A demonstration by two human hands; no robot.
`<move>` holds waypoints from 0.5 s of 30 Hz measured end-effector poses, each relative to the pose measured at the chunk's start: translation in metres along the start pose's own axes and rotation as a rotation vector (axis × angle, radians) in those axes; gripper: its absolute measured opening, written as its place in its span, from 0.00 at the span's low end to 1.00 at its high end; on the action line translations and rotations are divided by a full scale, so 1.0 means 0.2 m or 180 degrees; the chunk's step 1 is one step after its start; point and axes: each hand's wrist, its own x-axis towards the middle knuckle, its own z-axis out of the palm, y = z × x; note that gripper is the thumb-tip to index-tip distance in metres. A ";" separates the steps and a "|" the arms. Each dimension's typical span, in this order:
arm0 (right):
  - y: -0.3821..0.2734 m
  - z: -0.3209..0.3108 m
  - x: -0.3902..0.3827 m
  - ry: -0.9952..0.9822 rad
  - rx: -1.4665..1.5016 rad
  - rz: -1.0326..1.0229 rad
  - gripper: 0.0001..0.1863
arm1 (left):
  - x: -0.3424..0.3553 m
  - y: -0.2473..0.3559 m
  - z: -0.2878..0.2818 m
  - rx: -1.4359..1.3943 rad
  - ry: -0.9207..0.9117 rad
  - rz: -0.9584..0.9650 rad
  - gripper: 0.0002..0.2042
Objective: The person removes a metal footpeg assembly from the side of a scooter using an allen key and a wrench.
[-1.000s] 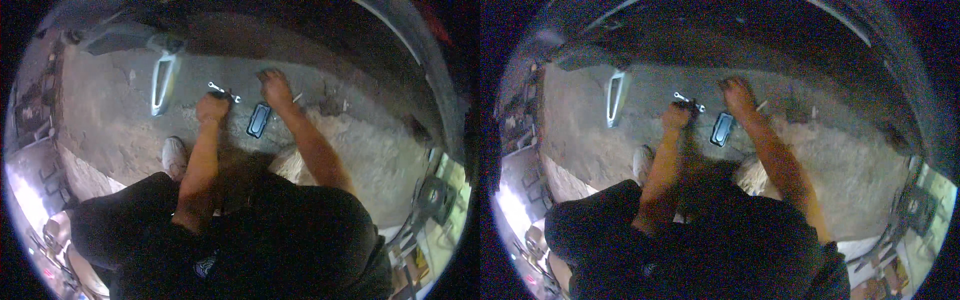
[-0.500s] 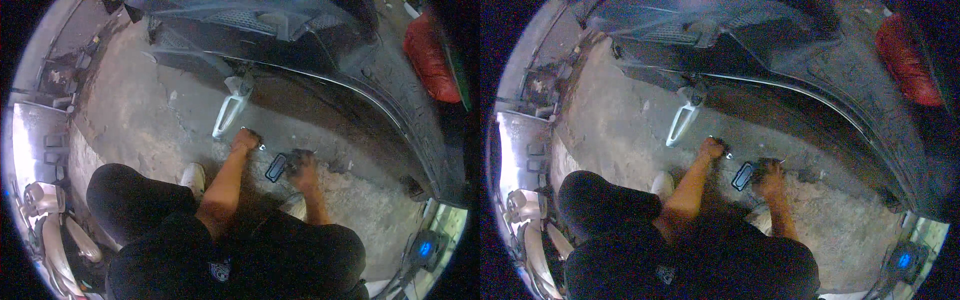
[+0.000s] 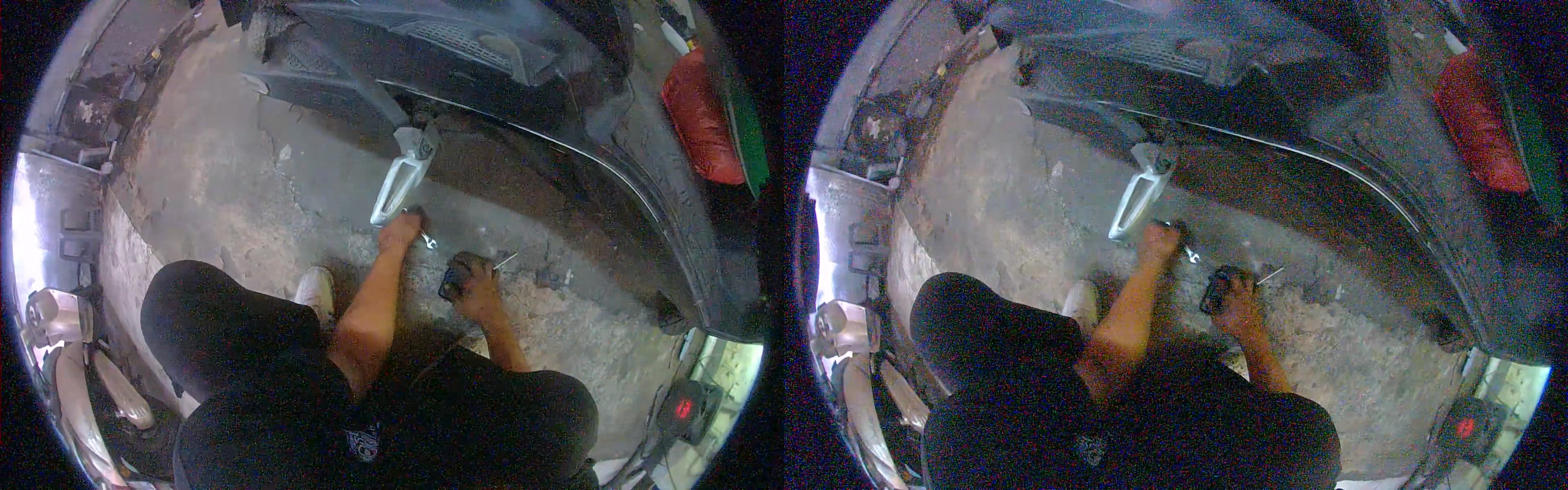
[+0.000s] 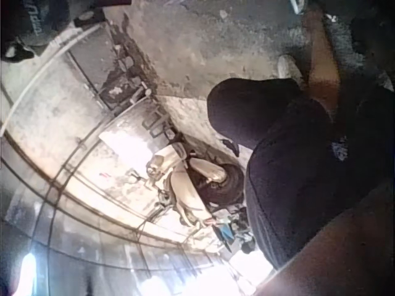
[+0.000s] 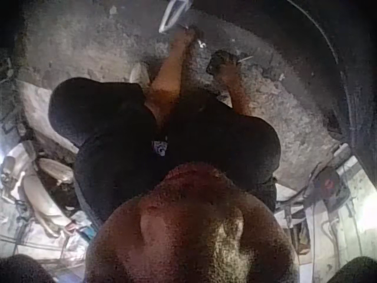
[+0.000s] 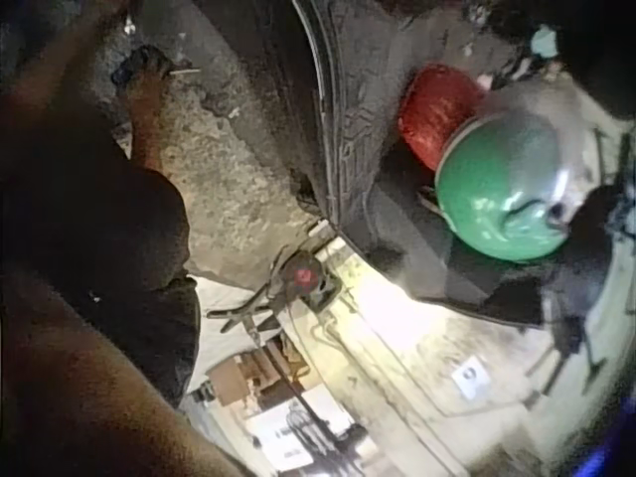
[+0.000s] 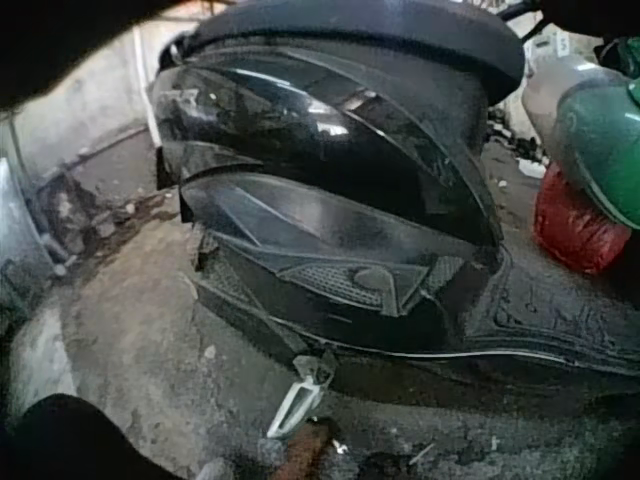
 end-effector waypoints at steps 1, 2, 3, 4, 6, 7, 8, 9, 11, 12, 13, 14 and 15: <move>-0.04 -0.02 0.01 -0.0090 -0.0005 0.0057 0.35 | 0.02 -0.02 -0.05 0.0019 0.0019 -0.0027 0.21; -0.09 -0.06 0.01 -0.0113 0.0026 0.0079 0.35 | 0.06 -0.05 -0.08 0.0177 0.0054 0.0246 0.22; -0.13 -0.10 0.05 -0.0248 -0.0162 0.0058 0.35 | 0.10 -0.07 -0.10 0.0338 0.0074 0.0531 0.23; -0.11 -0.14 0.05 -0.0405 -0.0375 0.0154 0.35 | 0.08 -0.04 -0.08 0.0550 0.0176 0.0444 0.24; -0.03 -0.01 0.08 -0.0469 -0.0374 0.0062 0.37 | 0.07 -0.10 -0.07 0.1126 0.0272 0.0403 0.25; -0.06 -0.02 0.08 -0.0559 -0.0337 0.0142 0.37 | 0.12 -0.16 -0.07 0.1354 0.0273 0.0501 0.26; -0.11 -0.02 0.09 -0.0305 -0.0135 -0.0021 0.37 | 0.14 -0.25 -0.02 0.1397 0.0149 0.0440 0.26; -0.05 -0.06 0.07 -0.0009 -0.0107 -0.0045 0.37 | 0.18 -0.22 0.13 0.1142 -0.0006 0.0338 0.25; -0.02 -0.01 0.08 0.0113 -0.0149 -0.0167 0.33 | 0.24 -0.26 0.12 0.1023 0.0017 0.0138 0.25; -0.01 0.05 0.08 0.0246 -0.0199 -0.0331 0.30 | 0.29 -0.31 0.10 0.0979 0.0110 0.0210 0.23; 0.02 0.14 0.10 0.0256 -0.0154 -0.0324 0.30 | 0.31 -0.35 0.09 0.0932 0.0211 0.0280 0.22; 0.24 0.26 0.02 0.0268 0.0041 -0.0130 0.25 | 0.22 -0.12 0.21 0.1281 -0.0161 0.0455 0.19; 0.18 0.28 0.05 0.0369 0.0428 -0.0257 0.20 | 0.27 -0.20 0.14 0.1324 -0.0094 0.0405 0.19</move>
